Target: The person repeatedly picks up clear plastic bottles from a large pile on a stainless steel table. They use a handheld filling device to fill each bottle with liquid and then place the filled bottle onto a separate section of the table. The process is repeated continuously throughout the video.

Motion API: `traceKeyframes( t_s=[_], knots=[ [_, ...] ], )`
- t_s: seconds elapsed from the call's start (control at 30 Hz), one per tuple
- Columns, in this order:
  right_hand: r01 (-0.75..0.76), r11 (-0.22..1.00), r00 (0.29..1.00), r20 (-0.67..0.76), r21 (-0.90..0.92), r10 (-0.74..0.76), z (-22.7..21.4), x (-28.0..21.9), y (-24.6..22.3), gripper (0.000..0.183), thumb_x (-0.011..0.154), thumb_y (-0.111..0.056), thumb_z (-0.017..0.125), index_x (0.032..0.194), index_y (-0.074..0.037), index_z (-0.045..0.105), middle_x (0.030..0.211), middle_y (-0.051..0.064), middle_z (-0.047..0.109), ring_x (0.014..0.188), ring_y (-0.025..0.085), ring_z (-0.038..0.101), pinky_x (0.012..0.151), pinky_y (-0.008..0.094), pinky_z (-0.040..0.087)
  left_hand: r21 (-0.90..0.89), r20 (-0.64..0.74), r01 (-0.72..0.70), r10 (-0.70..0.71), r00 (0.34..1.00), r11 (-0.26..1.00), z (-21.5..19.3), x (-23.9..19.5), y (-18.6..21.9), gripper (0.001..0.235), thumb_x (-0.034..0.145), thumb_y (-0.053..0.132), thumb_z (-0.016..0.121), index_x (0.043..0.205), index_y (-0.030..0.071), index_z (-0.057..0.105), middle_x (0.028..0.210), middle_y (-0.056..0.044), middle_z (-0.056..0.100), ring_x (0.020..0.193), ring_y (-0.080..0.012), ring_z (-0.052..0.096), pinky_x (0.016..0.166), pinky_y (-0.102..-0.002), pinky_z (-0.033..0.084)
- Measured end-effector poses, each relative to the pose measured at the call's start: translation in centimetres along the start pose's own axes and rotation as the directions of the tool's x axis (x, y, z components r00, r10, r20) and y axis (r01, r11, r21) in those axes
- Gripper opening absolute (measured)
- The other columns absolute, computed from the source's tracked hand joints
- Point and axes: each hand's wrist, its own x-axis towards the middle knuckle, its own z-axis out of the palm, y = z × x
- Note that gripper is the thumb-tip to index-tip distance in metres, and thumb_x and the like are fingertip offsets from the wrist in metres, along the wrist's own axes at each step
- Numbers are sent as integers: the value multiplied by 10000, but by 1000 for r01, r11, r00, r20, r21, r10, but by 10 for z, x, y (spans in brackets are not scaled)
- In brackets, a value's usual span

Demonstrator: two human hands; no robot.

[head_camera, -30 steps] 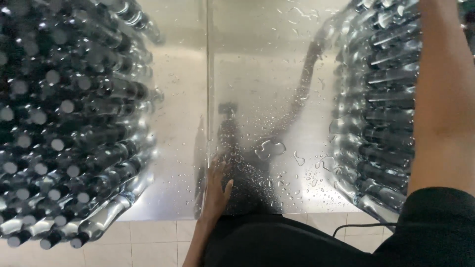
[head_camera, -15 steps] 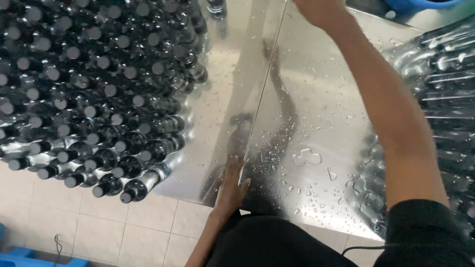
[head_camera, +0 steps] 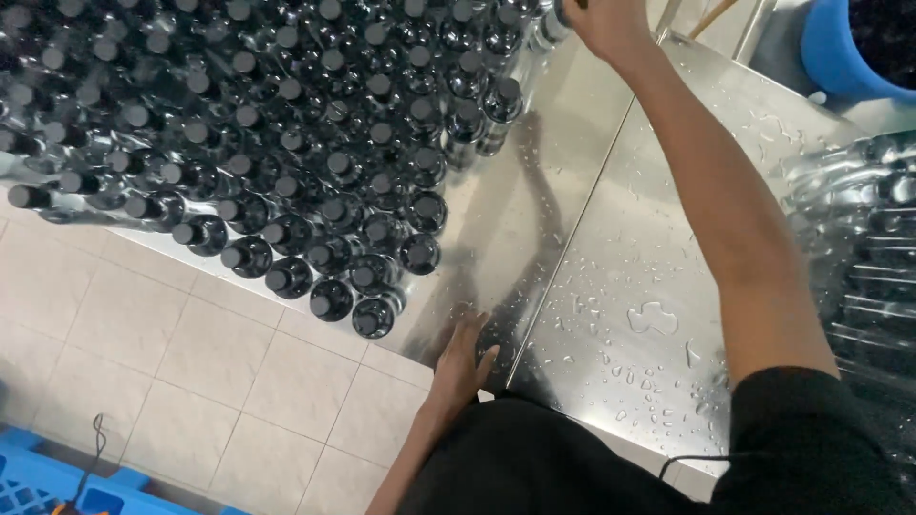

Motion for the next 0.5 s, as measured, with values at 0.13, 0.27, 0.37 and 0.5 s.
traceKeyframes(
  t_s=[0.13,0.27,0.37,0.5],
  knots=[
    [15,1000,1000,17,-8,-14,-31,-39,-31,320,1172,-315,808,1102,-75,609,848,129,663,719,317,634,551,468,449,-184,-2,-161,163,987,970,-5,39,10,579,1102,382,615,1579,78,493,1629,-180,544,1530,-371,506,1193,-537,460],
    [-131,989,973,201,67,115,-131,-117,-110,324,1081,-354,795,1090,-53,678,821,178,727,701,305,644,558,460,447,-217,-178,-371,338,924,903,-3,96,42,829,989,367,823,1630,51,403,1696,-229,457,1599,-389,423,1317,-552,387],
    [-437,892,850,377,117,367,-209,-176,-179,307,1039,-379,821,1030,-97,700,789,80,720,589,183,570,487,360,416,-248,-121,-278,255,959,928,-7,130,92,1286,825,609,864,1749,110,122,1828,-202,198,1698,-390,188,1349,-648,236],
    [-609,748,741,525,264,418,-243,-237,-186,322,997,-189,797,1193,58,732,638,239,711,429,252,635,432,355,557,-388,95,-230,287,953,892,-14,129,147,1438,698,750,868,1750,54,178,1754,-317,287,1636,-501,275,1373,-589,212]
  ],
)
